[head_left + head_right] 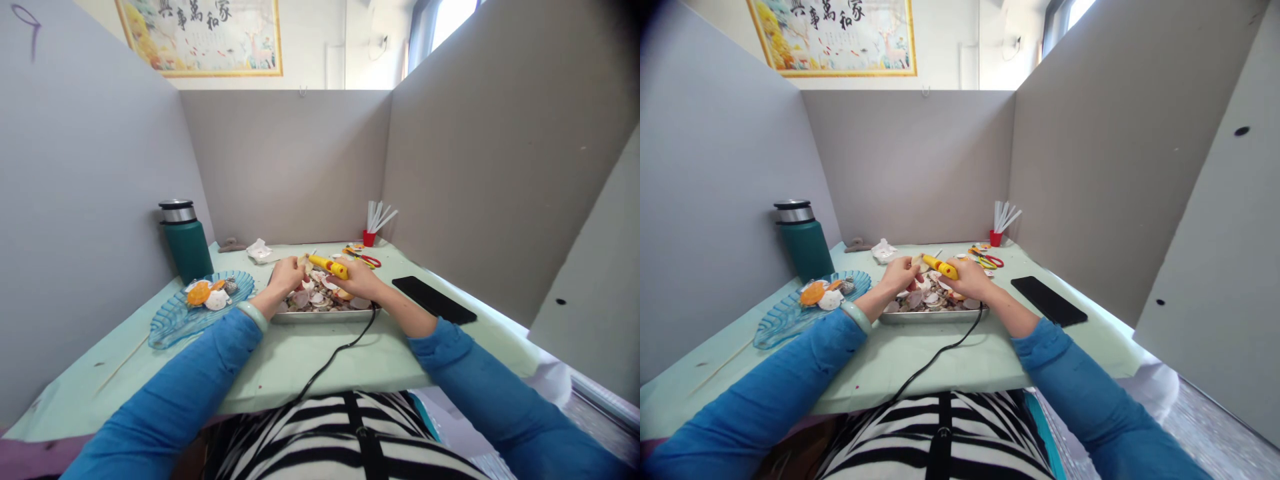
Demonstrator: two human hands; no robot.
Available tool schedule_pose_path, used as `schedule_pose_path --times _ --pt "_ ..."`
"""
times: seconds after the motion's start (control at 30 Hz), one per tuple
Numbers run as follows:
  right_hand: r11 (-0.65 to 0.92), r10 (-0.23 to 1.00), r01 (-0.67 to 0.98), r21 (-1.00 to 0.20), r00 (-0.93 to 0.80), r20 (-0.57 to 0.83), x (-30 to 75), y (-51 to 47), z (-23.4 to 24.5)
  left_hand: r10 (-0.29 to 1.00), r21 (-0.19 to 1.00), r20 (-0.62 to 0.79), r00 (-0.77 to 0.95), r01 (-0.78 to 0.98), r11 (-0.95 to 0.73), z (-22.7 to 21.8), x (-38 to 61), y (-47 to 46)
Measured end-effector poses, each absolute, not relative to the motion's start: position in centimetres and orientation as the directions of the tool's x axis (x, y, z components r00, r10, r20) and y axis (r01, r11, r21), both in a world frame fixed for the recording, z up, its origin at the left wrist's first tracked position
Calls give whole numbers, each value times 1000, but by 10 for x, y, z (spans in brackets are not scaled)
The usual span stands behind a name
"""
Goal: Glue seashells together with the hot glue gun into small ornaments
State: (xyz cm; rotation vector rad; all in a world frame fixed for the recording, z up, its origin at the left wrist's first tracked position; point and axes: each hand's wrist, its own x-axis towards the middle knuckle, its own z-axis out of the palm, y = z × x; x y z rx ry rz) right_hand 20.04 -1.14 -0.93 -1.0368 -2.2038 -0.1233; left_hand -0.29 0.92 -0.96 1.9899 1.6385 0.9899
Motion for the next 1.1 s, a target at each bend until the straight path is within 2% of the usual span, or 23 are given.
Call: schedule_pose_path --times 0.83,1.1 --pt "688 636 691 -221 -428 642 201 -13 -7 959 668 258 116 696 -264 -10 -1 7" --pt "678 640 706 -205 -430 637 201 -12 -7 966 670 250 68 708 -224 -10 -2 9"
